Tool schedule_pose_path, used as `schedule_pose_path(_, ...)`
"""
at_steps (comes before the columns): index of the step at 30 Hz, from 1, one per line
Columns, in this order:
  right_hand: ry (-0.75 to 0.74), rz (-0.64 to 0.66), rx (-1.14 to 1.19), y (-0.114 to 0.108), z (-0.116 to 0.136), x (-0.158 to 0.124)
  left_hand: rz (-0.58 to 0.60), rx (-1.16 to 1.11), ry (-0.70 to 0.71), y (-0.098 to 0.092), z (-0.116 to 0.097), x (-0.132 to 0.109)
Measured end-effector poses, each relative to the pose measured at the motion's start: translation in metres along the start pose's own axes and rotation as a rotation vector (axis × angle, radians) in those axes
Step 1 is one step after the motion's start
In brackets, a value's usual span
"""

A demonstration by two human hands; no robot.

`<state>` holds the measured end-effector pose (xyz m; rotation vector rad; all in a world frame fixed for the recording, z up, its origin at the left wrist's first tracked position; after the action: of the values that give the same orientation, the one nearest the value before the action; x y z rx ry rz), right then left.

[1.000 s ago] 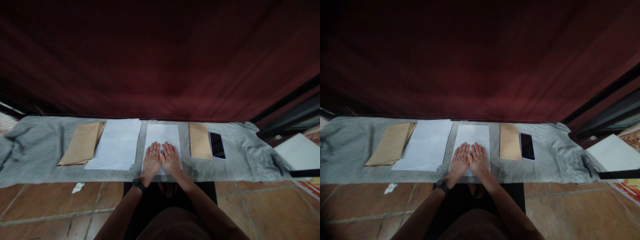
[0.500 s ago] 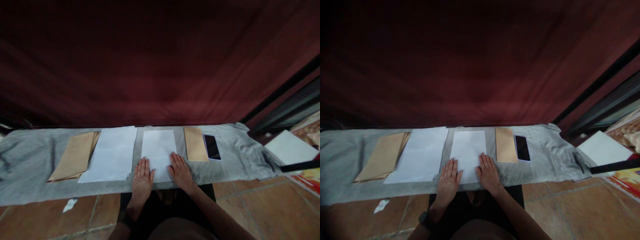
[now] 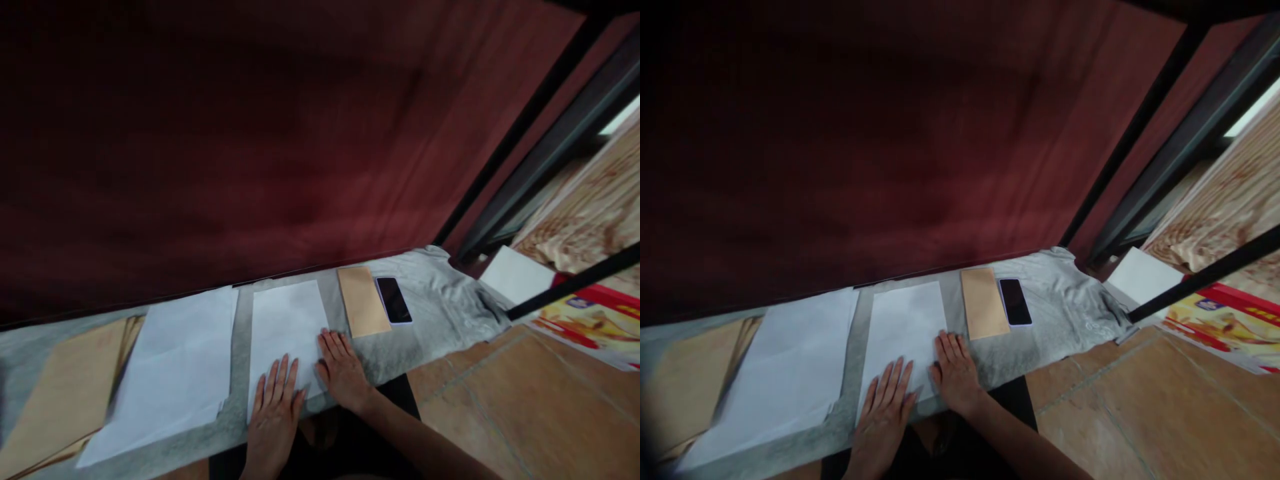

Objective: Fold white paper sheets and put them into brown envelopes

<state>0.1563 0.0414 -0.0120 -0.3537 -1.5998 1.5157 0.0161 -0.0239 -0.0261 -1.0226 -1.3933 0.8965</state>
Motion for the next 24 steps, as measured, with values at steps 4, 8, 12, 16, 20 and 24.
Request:
schedule_pose_path(4,-0.084,0.020,0.063,-0.003,0.027,0.007,0.000,0.010,0.028,0.004,-0.001,-0.002)
schedule_pose_path(8,-0.152,0.030,0.104,-0.003,0.038,0.002,0.007,0.008,0.052,0.004,-0.001,-0.002)
schedule_pose_path(12,-0.170,0.037,0.094,-0.001,0.027,-0.010,-0.002,-0.023,0.038,-0.003,0.004,-0.003)
schedule_pose_path(16,-0.178,0.095,0.070,-0.001,0.018,-0.019,0.070,-0.067,0.014,-0.006,0.004,-0.004)
schedule_pose_path(20,-0.164,0.107,0.062,-0.004,0.012,-0.025,0.129,-0.123,0.007,-0.006,0.007,-0.006)
schedule_pose_path(24,-0.217,0.083,0.028,-0.004,0.011,-0.030,0.129,-0.101,0.043,-0.006,0.013,-0.008)
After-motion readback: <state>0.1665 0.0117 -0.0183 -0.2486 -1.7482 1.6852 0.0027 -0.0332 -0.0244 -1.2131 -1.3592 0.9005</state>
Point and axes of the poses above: each hand's wrist, its own x-axis towards the middle knuckle, its own y-axis out of the palm, z = x × y, the point moved 9 cm from there along x, towards the middle knuckle, and after that the axes turned 9 degrees about -y, right-handed, at the moved point
